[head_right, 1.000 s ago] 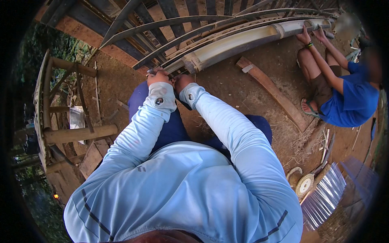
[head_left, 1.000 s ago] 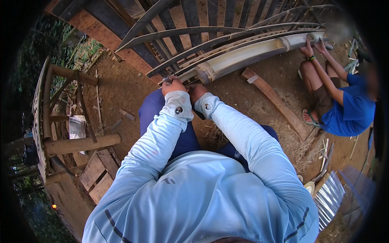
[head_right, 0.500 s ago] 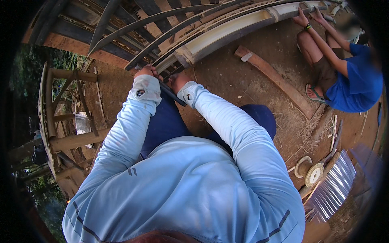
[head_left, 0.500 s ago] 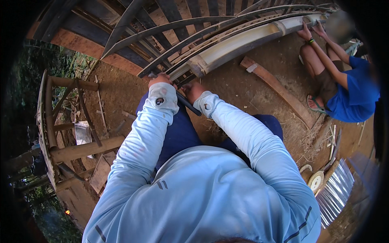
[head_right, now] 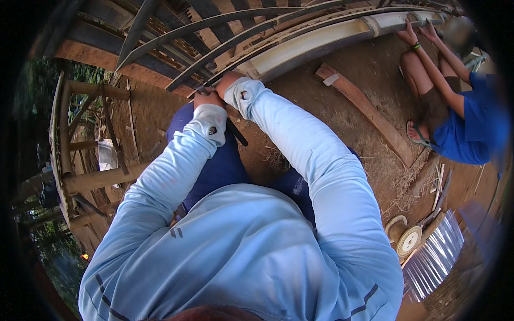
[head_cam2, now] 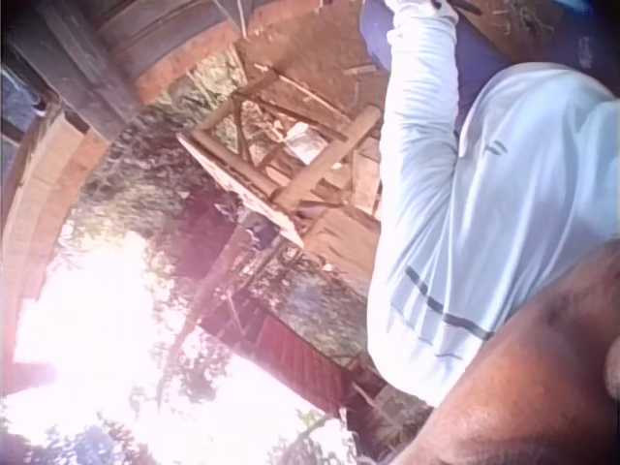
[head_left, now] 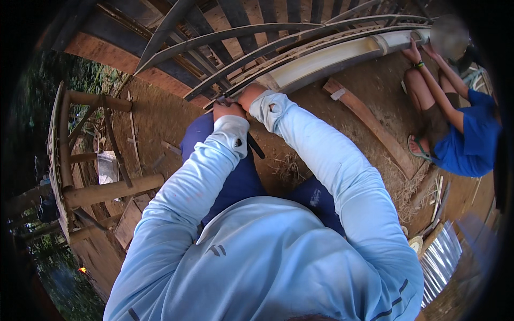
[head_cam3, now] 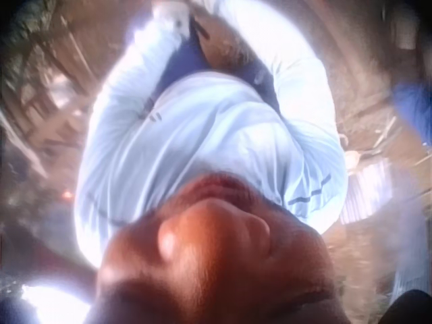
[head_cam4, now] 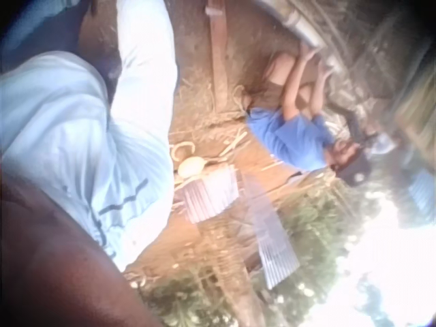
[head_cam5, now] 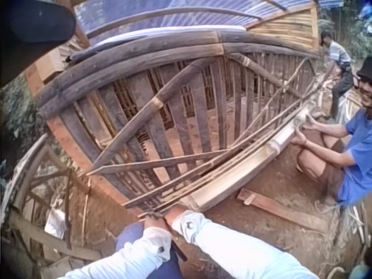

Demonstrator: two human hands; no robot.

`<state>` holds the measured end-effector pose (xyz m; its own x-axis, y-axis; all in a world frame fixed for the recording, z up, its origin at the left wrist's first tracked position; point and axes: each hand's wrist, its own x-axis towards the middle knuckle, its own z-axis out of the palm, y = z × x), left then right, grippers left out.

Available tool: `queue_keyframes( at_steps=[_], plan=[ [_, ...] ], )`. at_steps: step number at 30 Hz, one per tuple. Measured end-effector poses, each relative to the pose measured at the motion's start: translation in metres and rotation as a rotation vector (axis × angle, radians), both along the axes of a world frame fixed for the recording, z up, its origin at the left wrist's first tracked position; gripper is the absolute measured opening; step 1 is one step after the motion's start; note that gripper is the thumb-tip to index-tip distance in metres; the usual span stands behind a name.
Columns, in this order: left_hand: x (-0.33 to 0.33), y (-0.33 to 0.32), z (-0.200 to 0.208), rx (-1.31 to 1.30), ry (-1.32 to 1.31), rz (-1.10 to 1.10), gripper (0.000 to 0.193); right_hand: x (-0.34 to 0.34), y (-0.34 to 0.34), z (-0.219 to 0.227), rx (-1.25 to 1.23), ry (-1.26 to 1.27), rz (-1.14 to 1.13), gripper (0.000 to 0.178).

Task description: The person kneels on the ground and uses a knife to cut and shape thin bamboo strips. They fit these strips into a curved bamboo framework, adjusting the pieces to align with the structure. Another person is visible nearby, also working on the bamboo assembly.

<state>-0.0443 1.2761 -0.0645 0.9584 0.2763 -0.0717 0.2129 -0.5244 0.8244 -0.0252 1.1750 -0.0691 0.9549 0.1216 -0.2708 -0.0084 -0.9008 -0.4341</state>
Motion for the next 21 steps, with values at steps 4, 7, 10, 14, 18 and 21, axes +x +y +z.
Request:
queue_keyframes(
  at_steps=[4, 7, 10, 14, 18, 21],
  plan=[
    [-0.013, -0.008, -0.012, -0.293, -0.155, 0.019, 0.018, -0.002, -0.004, 0.028, 0.026, -0.035, 0.007, 0.032],
    [-0.015, -0.015, -0.016, -0.298, -0.196, 0.017, 0.023, 0.008, -0.011, 0.046, 0.021, -0.087, 0.05, 0.028],
    [-0.008, -0.011, -0.032, -0.382, -0.197, 0.011, 0.025, 0.015, -0.006, 0.063, 0.076, -0.125, 0.099, 0.025],
    [-0.005, -0.012, -0.036, -0.538, -0.173, 0.054, 0.031, 0.001, 0.002, 0.06, 0.291, -0.256, -0.006, 0.022],
    [-0.013, -0.016, -0.01, -0.536, -0.109, 0.019, 0.029, -0.016, -0.001, 0.043, 0.557, -0.313, -0.17, 0.023],
    [-0.017, -0.013, -0.004, -0.441, -0.134, 0.002, 0.024, -0.023, 0.0, 0.056, 0.56, -0.252, -0.174, 0.027]
  ],
)
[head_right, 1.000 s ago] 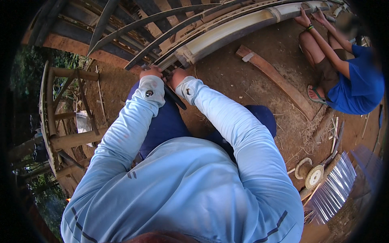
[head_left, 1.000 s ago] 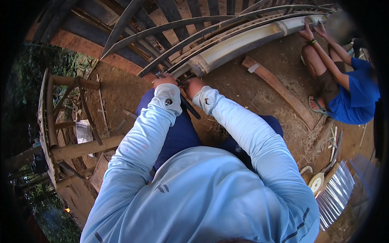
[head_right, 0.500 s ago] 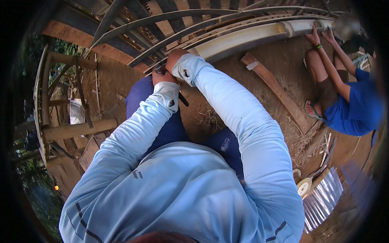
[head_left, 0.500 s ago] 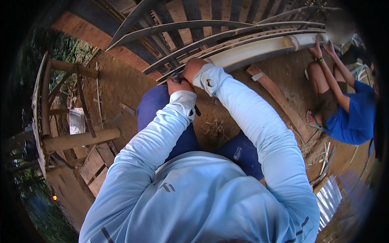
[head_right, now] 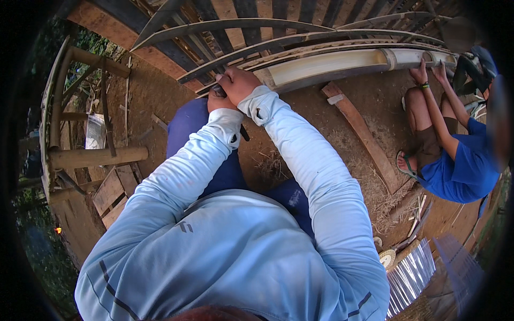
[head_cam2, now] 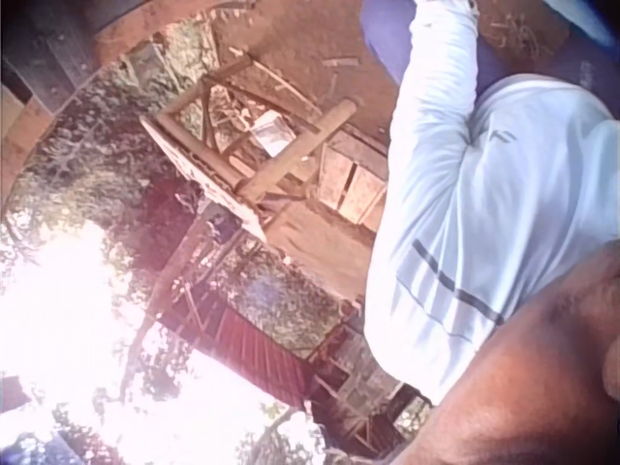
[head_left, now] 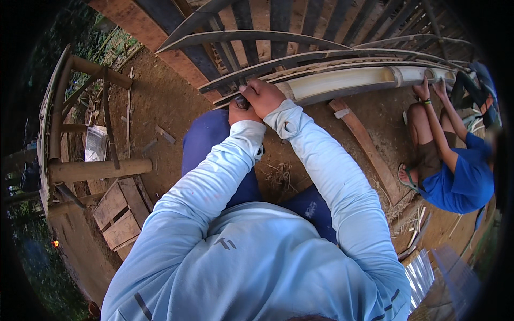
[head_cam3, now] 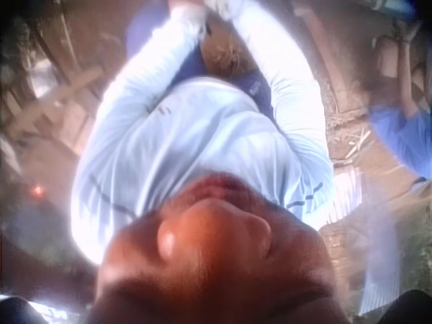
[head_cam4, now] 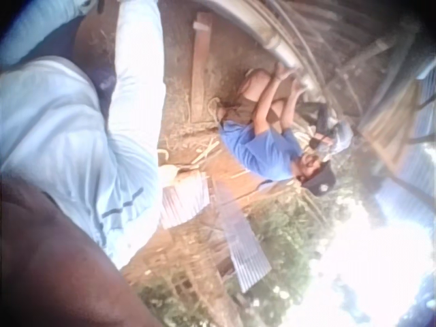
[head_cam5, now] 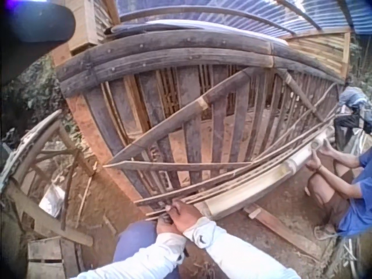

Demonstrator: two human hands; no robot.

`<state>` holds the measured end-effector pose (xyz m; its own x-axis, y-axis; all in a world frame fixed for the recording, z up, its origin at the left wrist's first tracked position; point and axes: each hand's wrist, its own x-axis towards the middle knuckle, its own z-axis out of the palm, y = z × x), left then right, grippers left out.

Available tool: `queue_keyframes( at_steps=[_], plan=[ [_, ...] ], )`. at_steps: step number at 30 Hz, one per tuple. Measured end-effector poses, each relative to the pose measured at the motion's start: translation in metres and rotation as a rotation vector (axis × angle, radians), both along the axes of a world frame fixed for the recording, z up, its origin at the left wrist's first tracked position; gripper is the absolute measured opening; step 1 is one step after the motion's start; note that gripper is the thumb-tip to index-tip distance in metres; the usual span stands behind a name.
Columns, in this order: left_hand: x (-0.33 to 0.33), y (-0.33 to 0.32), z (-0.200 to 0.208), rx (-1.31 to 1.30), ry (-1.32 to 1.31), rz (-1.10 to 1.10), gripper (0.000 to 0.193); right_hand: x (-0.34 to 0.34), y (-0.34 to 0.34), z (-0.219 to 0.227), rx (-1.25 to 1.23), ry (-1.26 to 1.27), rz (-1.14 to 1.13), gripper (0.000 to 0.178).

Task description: The person kneels on the ground and uses a knife to cut and shape thin bamboo strips. They fit these strips into a curved bamboo framework, adjusting the pieces to align with the structure. Another person is visible nearby, also working on the bamboo assembly.

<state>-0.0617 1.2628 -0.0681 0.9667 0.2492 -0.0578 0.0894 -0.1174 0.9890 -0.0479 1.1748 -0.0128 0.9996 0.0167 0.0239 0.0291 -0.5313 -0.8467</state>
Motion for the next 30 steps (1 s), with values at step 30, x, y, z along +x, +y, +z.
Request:
queue_keyframes(
  at_steps=[30],
  plan=[
    [0.025, 0.02, -0.064, -0.158, -0.112, -0.065, 0.043, 0.058, 0.049, -0.089, 0.015, 0.354, -0.077, 0.043]
  ],
)
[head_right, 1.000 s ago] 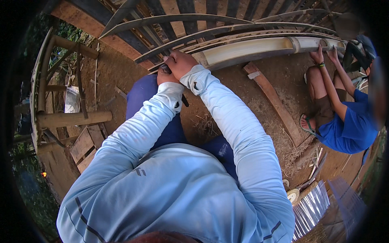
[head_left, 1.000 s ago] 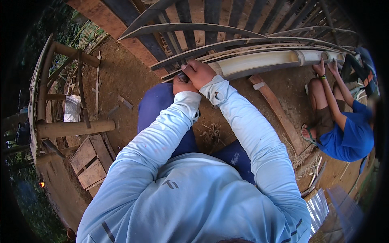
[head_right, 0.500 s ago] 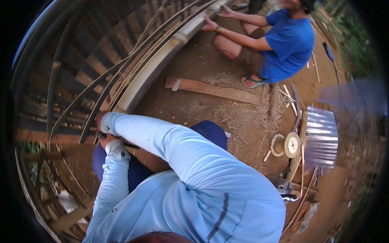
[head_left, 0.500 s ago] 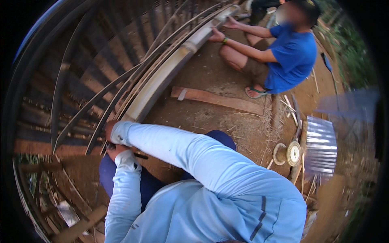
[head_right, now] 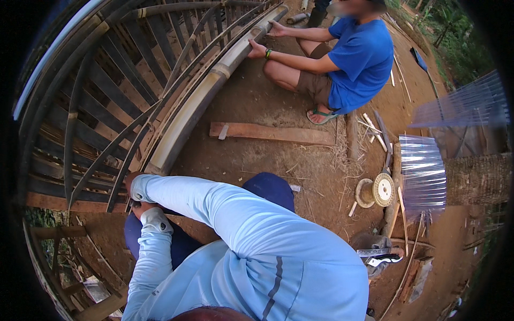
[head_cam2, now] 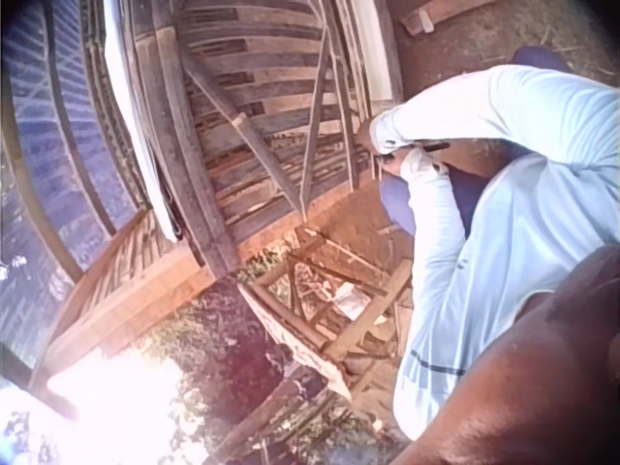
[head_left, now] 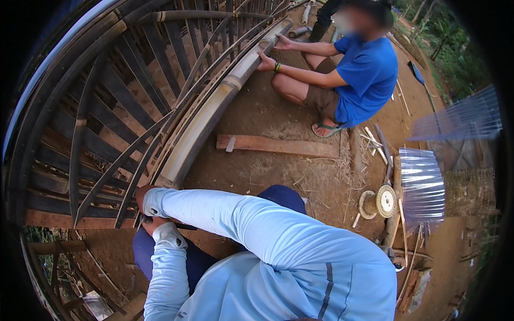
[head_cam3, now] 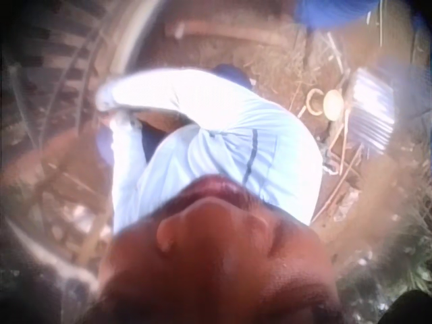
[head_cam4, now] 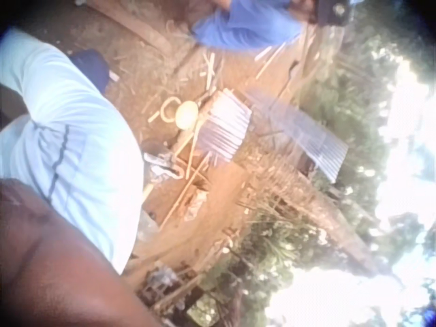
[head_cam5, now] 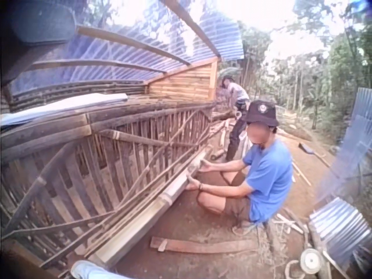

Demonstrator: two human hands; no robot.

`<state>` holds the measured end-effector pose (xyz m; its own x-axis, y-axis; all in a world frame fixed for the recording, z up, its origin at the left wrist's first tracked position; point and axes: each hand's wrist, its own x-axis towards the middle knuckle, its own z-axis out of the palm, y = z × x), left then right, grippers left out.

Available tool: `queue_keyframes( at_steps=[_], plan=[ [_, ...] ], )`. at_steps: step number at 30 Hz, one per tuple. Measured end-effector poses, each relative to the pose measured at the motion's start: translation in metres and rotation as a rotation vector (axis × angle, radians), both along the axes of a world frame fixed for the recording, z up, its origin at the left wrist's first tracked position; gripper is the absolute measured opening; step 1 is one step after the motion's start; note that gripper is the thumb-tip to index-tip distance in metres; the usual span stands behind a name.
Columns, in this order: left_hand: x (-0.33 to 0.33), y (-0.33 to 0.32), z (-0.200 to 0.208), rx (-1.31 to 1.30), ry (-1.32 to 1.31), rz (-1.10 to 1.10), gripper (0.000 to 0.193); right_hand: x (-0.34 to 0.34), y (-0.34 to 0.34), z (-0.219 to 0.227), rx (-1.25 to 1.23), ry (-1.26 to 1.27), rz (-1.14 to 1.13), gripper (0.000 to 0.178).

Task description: The person kneels on the ground and uses a knife to cut and shape thin bamboo strips. They fit these strips into a curved bamboo framework, adjusting the pieces to align with the structure. Another person is visible nearby, also working on the bamboo assembly.

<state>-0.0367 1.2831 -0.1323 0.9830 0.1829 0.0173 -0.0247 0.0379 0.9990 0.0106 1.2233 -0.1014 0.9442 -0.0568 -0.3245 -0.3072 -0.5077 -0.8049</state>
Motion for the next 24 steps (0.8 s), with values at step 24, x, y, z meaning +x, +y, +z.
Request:
queue_keyframes(
  at_steps=[24],
  plan=[
    [-0.032, 0.004, 0.02, -0.053, -0.076, -0.098, 0.03, -0.006, -0.028, 0.055, -0.475, -0.172, 0.508, 0.025]
  ],
)
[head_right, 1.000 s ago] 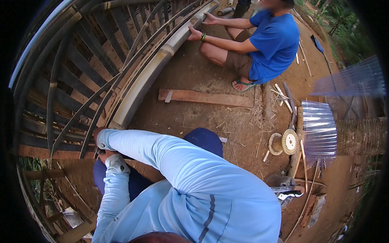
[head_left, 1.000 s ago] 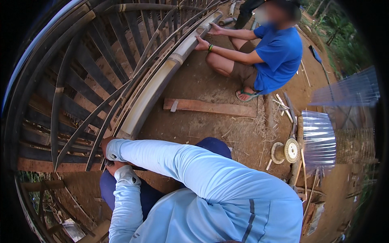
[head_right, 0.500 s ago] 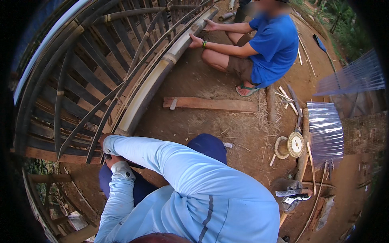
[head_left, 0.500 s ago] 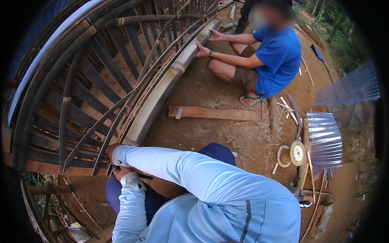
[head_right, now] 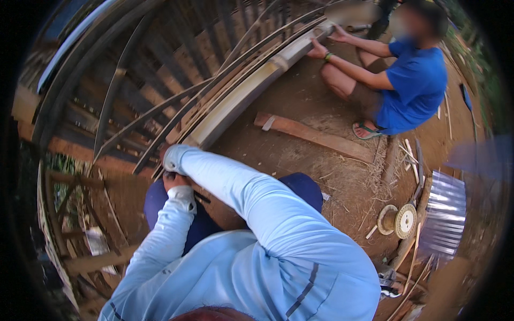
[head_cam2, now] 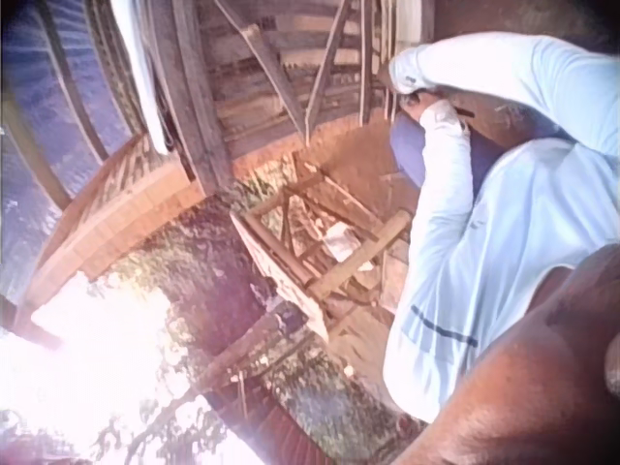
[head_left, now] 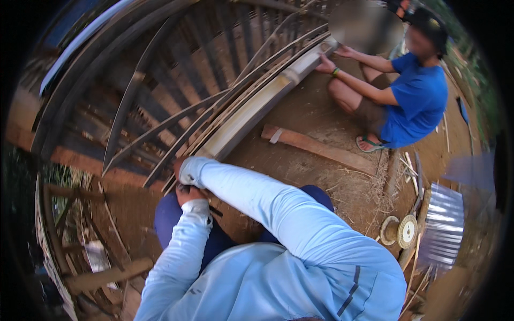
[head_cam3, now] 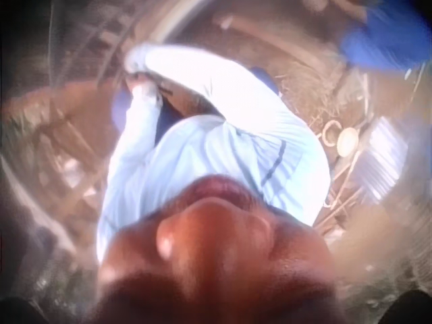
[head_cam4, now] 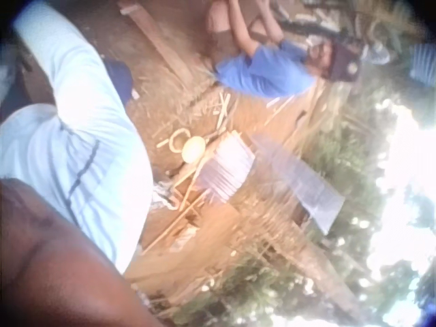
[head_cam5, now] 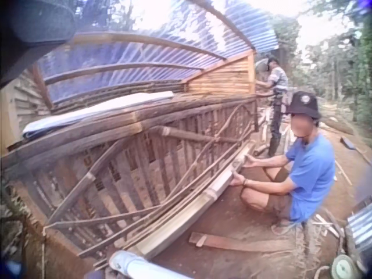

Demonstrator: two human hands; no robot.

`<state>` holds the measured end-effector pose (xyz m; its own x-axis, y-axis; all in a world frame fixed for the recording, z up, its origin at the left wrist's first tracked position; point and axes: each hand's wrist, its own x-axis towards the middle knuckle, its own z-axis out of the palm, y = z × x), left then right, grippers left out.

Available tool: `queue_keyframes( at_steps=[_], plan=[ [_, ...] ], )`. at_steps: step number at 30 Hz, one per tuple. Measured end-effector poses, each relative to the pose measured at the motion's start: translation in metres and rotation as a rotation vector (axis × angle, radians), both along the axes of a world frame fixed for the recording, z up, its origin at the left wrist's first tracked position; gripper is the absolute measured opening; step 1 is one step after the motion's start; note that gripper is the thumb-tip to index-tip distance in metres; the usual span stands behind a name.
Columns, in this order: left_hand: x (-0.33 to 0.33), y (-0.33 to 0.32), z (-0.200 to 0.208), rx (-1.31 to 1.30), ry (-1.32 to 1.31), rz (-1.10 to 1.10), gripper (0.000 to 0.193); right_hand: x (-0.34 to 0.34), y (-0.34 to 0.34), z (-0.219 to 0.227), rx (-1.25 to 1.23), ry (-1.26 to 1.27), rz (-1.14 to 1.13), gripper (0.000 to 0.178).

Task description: The person kneels on the ground and uses a knife to cut and shape thin bamboo strips. They fit these strips into a curved bamboo framework, adjusting the pieces to align with the structure. Another person is visible nearby, also working on the bamboo assembly.

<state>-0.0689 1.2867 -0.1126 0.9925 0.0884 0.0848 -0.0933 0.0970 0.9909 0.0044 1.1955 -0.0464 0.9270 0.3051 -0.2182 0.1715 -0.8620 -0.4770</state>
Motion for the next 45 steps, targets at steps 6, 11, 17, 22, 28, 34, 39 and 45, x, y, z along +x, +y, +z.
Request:
queue_keyframes(
  at_steps=[6, 11, 17, 22, 28, 34, 39, 45],
  plan=[
    [-0.011, -0.011, 0.006, 0.156, 0.007, 0.022, 0.034, -0.021, -0.016, 0.007, 0.075, -0.019, -0.233, 0.025],
    [-0.029, -0.018, 0.073, 0.294, 0.15, 0.252, 0.021, -0.055, -0.009, 0.006, 0.277, -0.2, -0.488, 0.013],
    [0.013, 0.011, 0.055, 0.549, 0.226, 0.068, 0.024, -0.077, -0.001, -0.018, 0.686, -0.267, -0.684, 0.013],
    [0.019, 0.002, 0.117, 0.554, 0.509, -0.138, 0.009, -0.088, 0.004, -0.014, 0.997, -0.127, -0.78, 0.014],
    [0.01, 0.008, 0.104, 0.277, 0.49, -0.093, 0.008, -0.091, 0.015, -0.036, 0.849, -0.546, -0.702, 0.017],
    [-0.002, 0.007, 0.108, 0.373, 0.411, -0.068, 0.006, -0.095, 0.003, -0.03, 0.691, -0.673, -0.48, 0.015],
    [0.002, 0.018, 0.087, 0.491, 0.284, -0.119, 0.005, -0.091, -0.001, -0.011, 0.578, -0.604, -0.43, 0.013],
    [0.006, 0.02, 0.084, 0.424, 0.306, -0.123, 0.009, -0.076, -0.007, -0.01, 0.412, -0.409, -0.353, 0.013]
  ],
)
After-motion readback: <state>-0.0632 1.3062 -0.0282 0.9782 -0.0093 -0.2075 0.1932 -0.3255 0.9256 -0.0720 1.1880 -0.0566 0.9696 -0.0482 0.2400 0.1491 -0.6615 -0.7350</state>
